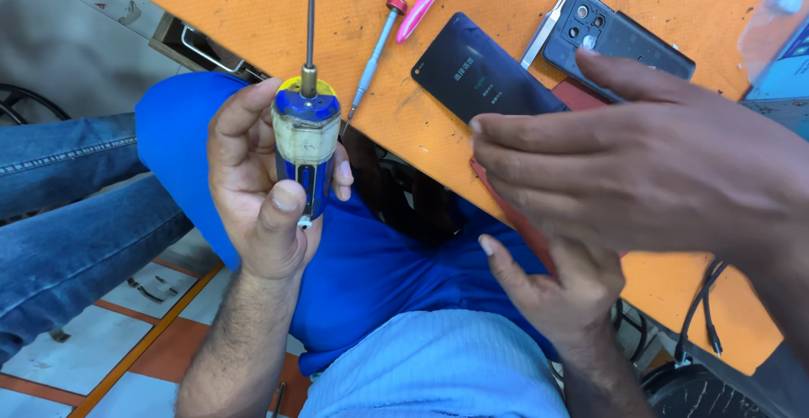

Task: The person replaces a mobile phone screen by hand and using a screwdriver. They remove the damaged display, connect a new screen to the motherboard for testing, and secure internal components with screws.

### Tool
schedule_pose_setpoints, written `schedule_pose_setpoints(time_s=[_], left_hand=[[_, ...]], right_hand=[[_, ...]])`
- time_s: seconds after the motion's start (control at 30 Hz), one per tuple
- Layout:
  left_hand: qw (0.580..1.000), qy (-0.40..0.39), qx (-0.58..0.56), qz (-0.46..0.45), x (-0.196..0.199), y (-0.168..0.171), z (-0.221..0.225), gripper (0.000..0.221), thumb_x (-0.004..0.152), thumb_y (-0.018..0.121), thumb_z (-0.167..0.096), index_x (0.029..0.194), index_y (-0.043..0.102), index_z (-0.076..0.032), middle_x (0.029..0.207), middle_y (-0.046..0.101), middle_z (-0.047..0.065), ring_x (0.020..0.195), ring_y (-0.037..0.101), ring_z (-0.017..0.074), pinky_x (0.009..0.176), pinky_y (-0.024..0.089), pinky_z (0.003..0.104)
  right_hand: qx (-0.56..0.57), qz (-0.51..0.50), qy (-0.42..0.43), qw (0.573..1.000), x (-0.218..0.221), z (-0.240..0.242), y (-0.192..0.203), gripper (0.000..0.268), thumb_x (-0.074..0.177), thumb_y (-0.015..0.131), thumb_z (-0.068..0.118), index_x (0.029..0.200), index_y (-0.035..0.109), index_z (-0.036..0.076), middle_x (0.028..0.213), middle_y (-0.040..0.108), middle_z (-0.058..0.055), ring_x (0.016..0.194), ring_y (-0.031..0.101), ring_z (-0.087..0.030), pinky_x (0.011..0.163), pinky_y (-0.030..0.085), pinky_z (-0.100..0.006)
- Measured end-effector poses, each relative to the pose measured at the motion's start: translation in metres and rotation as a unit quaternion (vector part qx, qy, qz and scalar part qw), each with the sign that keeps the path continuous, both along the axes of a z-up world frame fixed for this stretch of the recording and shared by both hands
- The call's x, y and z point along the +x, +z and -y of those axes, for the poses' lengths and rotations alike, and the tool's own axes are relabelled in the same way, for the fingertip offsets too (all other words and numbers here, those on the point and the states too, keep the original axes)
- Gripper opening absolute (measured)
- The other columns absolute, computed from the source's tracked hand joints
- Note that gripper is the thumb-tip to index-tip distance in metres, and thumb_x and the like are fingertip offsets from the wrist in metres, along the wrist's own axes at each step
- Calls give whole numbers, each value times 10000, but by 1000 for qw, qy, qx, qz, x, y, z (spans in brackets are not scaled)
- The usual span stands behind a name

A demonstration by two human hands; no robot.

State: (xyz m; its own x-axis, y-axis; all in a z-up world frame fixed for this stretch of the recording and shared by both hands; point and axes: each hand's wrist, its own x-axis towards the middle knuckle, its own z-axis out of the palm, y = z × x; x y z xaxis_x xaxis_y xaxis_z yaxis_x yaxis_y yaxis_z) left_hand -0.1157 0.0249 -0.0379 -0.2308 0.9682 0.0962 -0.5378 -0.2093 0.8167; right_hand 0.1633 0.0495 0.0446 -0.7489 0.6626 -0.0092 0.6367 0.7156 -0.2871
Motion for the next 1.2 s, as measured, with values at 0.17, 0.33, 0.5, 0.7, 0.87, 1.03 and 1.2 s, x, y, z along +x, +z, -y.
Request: schedule_pose_setpoints(time_s=[0.17, 0.33, 0.5, 0.7, 0.87, 1.03, 1.2], left_hand=[[1000, -5, 9, -2, -1, 0, 1, 754, 991, 836, -422, 1509, 435, -49, 1207, 631, 145, 840, 692, 195, 633, 591, 302], [1000, -10, 4, 7, -2, 1, 5, 772, 990, 841, -419, 1516, 427, -35, 1208, 603, 133, 872, 698, 193, 652, 594, 296], [1000, -14, 4, 17, -1, 5, 9, 793, 973, 850, -426, 1509, 421, -29, 1272, 612, 145, 881, 695, 186, 664, 594, 293], [999, -19, 9, 25, -4, 4, 11, 788, 971, 849, -430, 1498, 429, -21, 1274, 625, 154, 867, 695, 182, 656, 596, 292], [999, -20, 5, 27, -4, 4, 12, 786, 971, 846, -429, 1495, 430, -16, 1260, 622, 149, 868, 695, 180, 659, 600, 291], [999, -23, -3, 25, -5, 5, 12, 783, 971, 844, -426, 1490, 428, -12, 1260, 621, 150, 876, 695, 178, 669, 609, 291], [1000, -25, -6, 5, -5, 5, 11, 750, 986, 838, -392, 1493, 437, -13, 1263, 620, 145, 888, 697, 169, 683, 614, 286]], right_hand=[[109, 241, 328, 907, -3, -89, 8, 504, 939, 604, 250, 1334, 401, 11, 1481, 492, -61, 1434, 450, -192, 1054, 450, -350], [769, 404, 433, 239, 0, -101, 12, 614, 979, 660, 290, 1413, 466, -98, 1325, 564, -128, 1214, 540, -230, 973, 472, -282], [768, 344, 480, 247, 33, -78, 18, 676, 858, 769, 340, 1376, 541, -31, 1237, 635, -92, 1104, 596, -213, 922, 531, -279], [564, 350, 551, 506, 79, -66, 20, 690, 752, 864, 206, 1270, 548, -123, 1248, 611, -192, 1161, 608, -277, 952, 532, -347], [560, 350, 600, 451, 90, -59, 8, 722, 729, 928, 187, 1234, 534, -148, 1235, 587, -219, 1237, 584, -297, 979, 500, -367], [556, 359, 628, 410, 81, -60, 11, 801, 688, 953, 236, 1222, 512, -166, 1233, 550, -244, 1271, 530, -334, 991, 467, -383], [567, 375, 602, 418, 80, -60, 10, 832, 688, 969, 279, 1219, 506, -164, 1237, 540, -245, 1247, 512, -340, 985, 456, -375]])
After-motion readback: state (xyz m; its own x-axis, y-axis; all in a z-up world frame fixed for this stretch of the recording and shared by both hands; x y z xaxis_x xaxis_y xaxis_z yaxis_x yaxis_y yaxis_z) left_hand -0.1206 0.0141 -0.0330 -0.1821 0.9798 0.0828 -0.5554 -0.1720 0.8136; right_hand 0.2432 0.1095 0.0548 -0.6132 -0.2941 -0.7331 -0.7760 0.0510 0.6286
